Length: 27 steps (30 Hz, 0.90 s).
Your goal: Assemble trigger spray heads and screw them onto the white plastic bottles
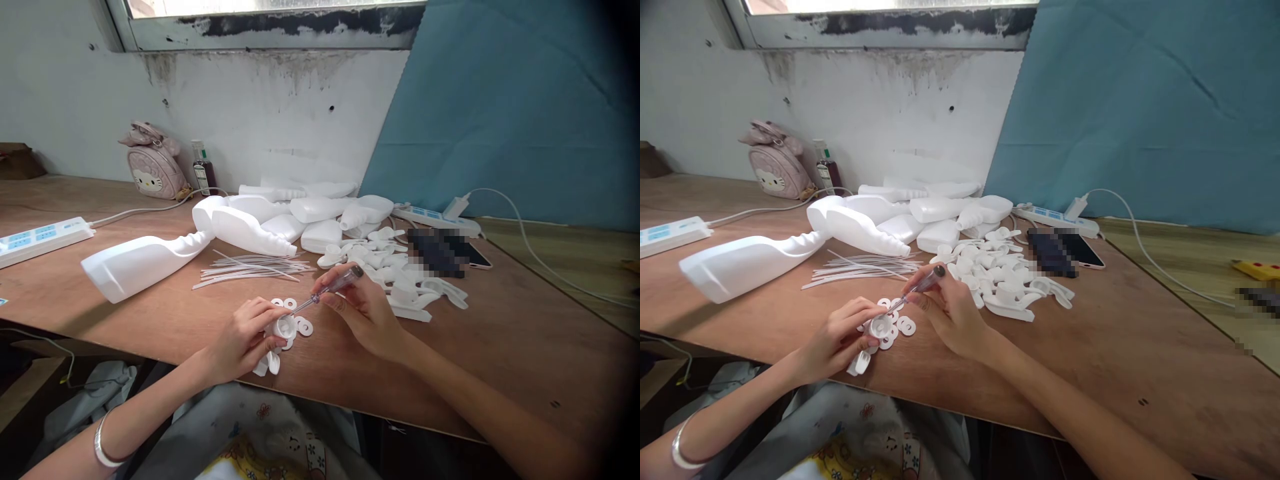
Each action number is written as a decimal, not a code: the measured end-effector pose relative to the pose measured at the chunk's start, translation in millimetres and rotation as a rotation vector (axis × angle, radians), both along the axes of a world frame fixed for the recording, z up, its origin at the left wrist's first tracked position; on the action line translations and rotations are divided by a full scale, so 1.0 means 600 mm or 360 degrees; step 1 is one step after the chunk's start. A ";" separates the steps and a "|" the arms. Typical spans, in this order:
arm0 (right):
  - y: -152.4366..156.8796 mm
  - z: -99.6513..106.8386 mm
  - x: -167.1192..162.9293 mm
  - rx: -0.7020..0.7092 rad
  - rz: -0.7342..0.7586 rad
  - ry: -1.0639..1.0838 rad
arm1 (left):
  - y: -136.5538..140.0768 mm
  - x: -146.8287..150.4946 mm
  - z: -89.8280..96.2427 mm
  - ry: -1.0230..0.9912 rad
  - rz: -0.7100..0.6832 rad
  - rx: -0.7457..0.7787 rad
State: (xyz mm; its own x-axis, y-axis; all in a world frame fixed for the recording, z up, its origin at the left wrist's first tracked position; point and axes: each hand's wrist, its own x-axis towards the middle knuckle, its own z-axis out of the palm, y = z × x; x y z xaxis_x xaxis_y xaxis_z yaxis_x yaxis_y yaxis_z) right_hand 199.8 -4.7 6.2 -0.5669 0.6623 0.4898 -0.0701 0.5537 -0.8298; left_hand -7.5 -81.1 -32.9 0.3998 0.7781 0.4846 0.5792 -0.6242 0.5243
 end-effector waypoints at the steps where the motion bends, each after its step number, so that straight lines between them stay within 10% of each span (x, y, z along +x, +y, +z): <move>1: 0.000 0.001 0.001 0.0007 0.0015 -0.0006 | 0.000 0.000 0.000 0.0007 -0.0001 -0.0003; 13: 0.019 0.007 0.000 -0.0360 0.0042 0.0012 | -0.003 0.000 -0.004 0.0000 -0.0024 0.0054; 22: -0.003 0.009 0.001 0.0012 0.0044 -0.0074 | 0.000 0.003 0.001 0.0043 -0.0047 0.0194; 27: 0.012 0.009 0.001 -0.0291 0.0110 -0.0020 | 0.001 0.004 0.003 0.0046 -0.0059 0.0212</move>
State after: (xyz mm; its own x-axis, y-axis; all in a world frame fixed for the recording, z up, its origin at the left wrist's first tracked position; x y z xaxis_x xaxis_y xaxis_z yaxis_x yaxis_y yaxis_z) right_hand 200.1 2.4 11.5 -0.6192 0.6991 0.3575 -0.0917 0.3878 -0.9172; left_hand -4.9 -80.6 -31.3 0.4424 0.6920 0.5705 0.5681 -0.7084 0.4188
